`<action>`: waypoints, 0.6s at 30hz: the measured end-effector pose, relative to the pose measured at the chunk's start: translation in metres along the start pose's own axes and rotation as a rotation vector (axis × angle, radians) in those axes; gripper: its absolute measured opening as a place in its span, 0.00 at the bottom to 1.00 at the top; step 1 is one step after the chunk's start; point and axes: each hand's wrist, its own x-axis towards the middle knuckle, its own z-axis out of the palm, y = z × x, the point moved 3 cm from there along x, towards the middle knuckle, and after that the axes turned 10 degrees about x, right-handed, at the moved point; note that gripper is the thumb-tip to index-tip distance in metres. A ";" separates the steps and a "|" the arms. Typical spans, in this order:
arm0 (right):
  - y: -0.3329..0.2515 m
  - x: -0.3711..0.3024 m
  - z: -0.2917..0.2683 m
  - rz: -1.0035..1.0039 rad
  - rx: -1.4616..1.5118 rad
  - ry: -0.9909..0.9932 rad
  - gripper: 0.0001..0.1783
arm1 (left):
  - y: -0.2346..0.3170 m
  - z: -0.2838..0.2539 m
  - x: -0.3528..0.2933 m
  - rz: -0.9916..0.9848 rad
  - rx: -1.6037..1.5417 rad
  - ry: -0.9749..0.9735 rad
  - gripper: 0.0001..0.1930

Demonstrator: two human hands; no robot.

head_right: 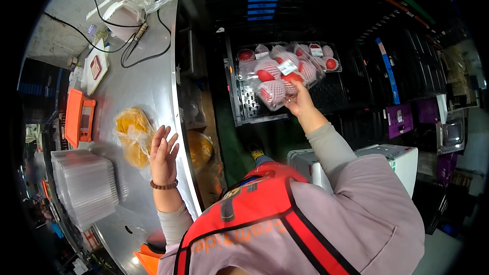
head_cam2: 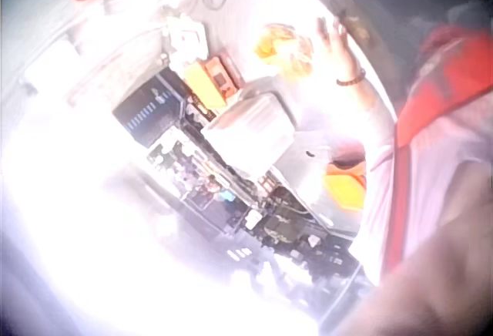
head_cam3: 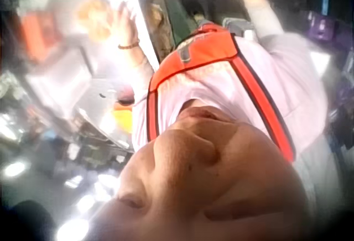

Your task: The person wraps individual apples in white foam nets, places them on a digital scale, and then transfers them into clear plastic containers. The person repeats this process multiple times, handling apples, foam nets, a scale, and plastic containers.

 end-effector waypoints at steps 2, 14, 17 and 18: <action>0.004 0.023 -0.026 0.042 0.044 0.348 0.26 | -0.001 -0.005 0.004 -0.033 -0.002 0.069 0.26; 0.072 0.068 -0.040 0.469 -0.339 0.497 0.31 | -0.019 -0.044 -0.011 -0.075 0.009 0.289 0.23; 0.051 0.069 -0.023 0.718 -0.530 0.377 0.31 | -0.021 -0.053 -0.025 -0.074 -0.001 0.346 0.22; 0.045 0.070 -0.006 0.752 -0.703 0.231 0.28 | -0.022 -0.057 -0.031 -0.076 -0.009 0.372 0.22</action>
